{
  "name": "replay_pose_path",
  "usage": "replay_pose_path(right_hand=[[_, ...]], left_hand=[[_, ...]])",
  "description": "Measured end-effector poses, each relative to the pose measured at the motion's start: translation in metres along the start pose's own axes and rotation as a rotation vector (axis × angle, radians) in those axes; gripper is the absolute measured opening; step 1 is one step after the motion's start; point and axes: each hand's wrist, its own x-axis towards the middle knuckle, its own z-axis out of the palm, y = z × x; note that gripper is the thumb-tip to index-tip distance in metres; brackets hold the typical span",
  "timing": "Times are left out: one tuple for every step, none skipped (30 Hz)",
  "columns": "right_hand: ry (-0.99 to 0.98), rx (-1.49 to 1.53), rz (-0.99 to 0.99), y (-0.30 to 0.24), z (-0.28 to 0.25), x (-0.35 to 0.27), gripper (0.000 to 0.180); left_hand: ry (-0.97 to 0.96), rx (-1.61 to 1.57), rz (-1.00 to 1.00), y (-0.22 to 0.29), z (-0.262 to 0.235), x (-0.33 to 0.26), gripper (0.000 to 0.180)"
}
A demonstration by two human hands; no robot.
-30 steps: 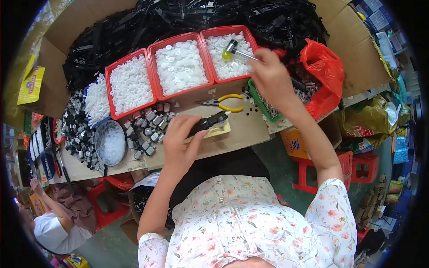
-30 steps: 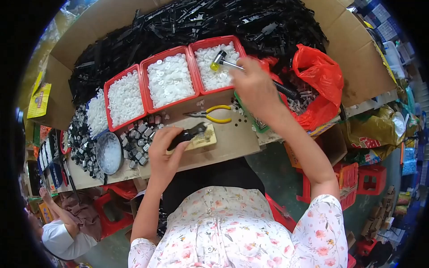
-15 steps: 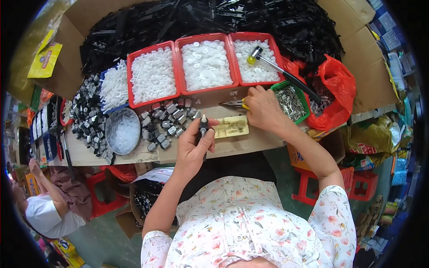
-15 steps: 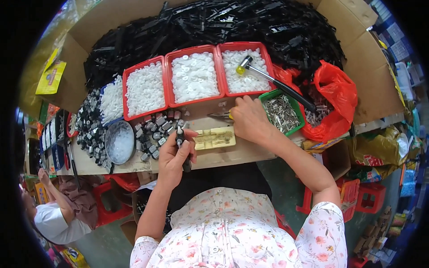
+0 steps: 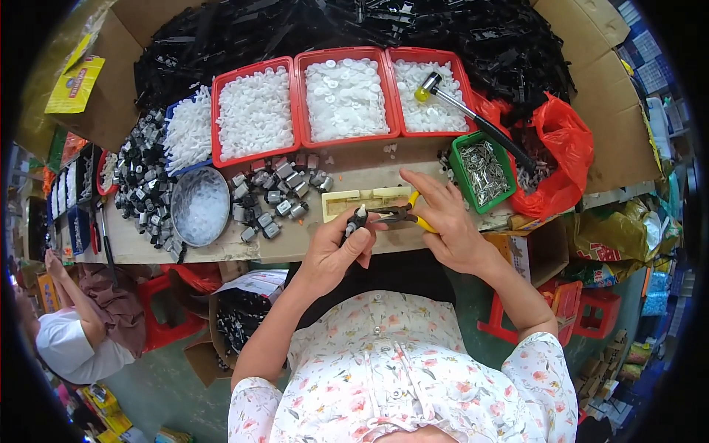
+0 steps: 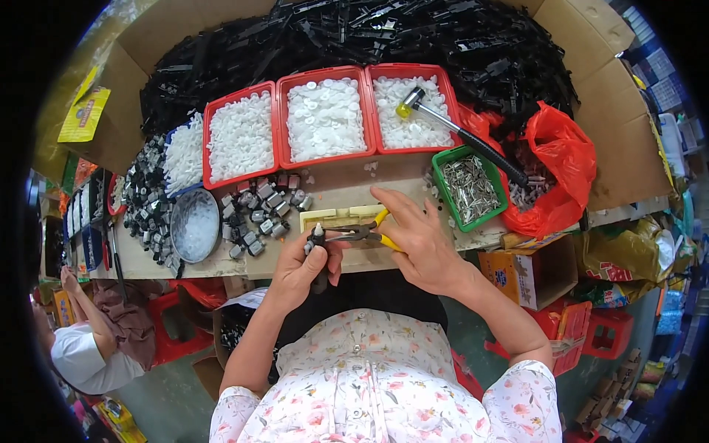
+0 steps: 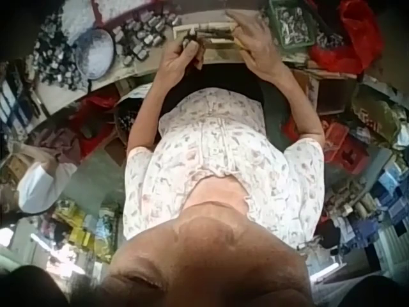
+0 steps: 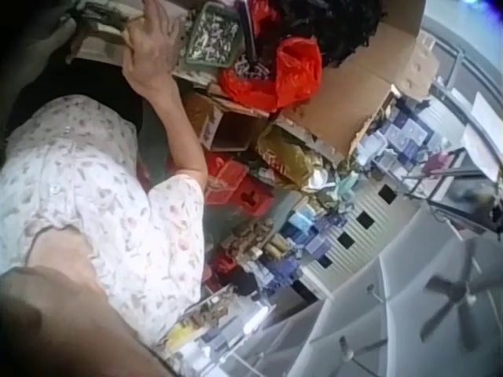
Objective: Assembling plastic toy gun components at a factory workbench using pliers and a mallet.
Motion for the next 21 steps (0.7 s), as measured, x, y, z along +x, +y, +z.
replay_pose_path(right_hand=[[-0.028,-0.012,0.012,0.001,0.000,-0.002,0.042],[-0.055,-0.024,0.024,0.001,0.000,-0.004,0.043],[-0.055,-0.021,0.027,0.000,-0.001,-0.004,0.043],[-0.056,-0.059,0.016,-0.003,-0.001,-0.003,0.043],[-0.057,-0.096,0.005,-0.004,-0.002,-0.003,0.042],[-0.056,-0.095,0.007,-0.004,-0.003,-0.004,0.042],[-0.085,-0.078,-0.010,-0.003,-0.003,-0.004,0.040],[-0.115,-0.062,-0.026,-0.002,-0.004,-0.005,0.039],[-0.115,-0.062,-0.023,0.000,-0.003,-0.006,0.039],[-0.094,-0.064,-0.036,0.002,-0.001,-0.008,0.036],[-0.073,-0.066,-0.050,0.004,0.001,-0.010,0.033],[-0.074,-0.067,-0.047,0.004,0.004,-0.011,0.033],[-0.078,-0.097,-0.021,0.003,0.007,-0.014,0.031],[-0.082,-0.127,0.005,0.001,0.009,-0.014,0.030],[-0.084,-0.130,0.005,0.000,0.009,-0.013,0.030],[-0.087,-0.116,0.026,-0.001,0.009,-0.011,0.028],[-0.089,-0.103,0.048,-0.003,0.009,-0.010,0.026],[-0.093,-0.105,0.044,-0.001,0.007,-0.008,0.026],[-0.059,-0.079,0.022,0.003,0.004,-0.007,0.027],[-0.025,-0.052,0.000,0.004,0.003,-0.005,0.027],[-0.029,-0.053,-0.002,0.003,0.002,-0.006,0.027]], left_hand=[[0.000,0.002,-0.003,0.000,-0.001,0.000,0.038],[-0.071,0.055,-0.017,0.001,-0.003,-0.001,0.042],[-0.143,0.107,-0.032,0.002,-0.005,-0.001,0.047],[-0.144,0.107,-0.036,0.003,-0.005,-0.001,0.047],[-0.186,0.125,-0.047,0.003,-0.005,-0.001,0.048],[-0.228,0.142,-0.056,0.004,-0.005,0.000,0.048],[-0.228,0.142,-0.059,0.004,-0.007,0.001,0.048],[-0.238,0.164,-0.040,0.003,-0.008,0.003,0.045],[-0.249,0.185,-0.021,0.002,-0.009,0.004,0.043],[-0.250,0.183,-0.022,0.001,-0.007,0.004,0.043],[-0.133,0.158,-0.001,0.000,-0.002,0.003,0.039],[-0.015,0.134,0.018,-0.001,0.001,0.002,0.035],[-0.016,0.132,0.017,-0.003,0.003,0.000,0.035],[0.031,0.196,0.018,-0.005,0.004,-0.001,0.033],[0.081,0.259,0.021,-0.006,0.005,-0.002,0.031],[0.081,0.256,0.023,-0.009,0.005,-0.001,0.031],[0.103,0.254,0.024,-0.014,0.004,0.000,0.031],[0.129,0.252,0.026,-0.016,0.003,0.000,0.031],[0.134,0.250,0.029,-0.014,0.002,-0.001,0.031],[0.131,0.284,0.021,-0.011,0.000,-0.002,0.030],[0.127,0.318,0.011,-0.009,0.000,-0.002,0.029]])
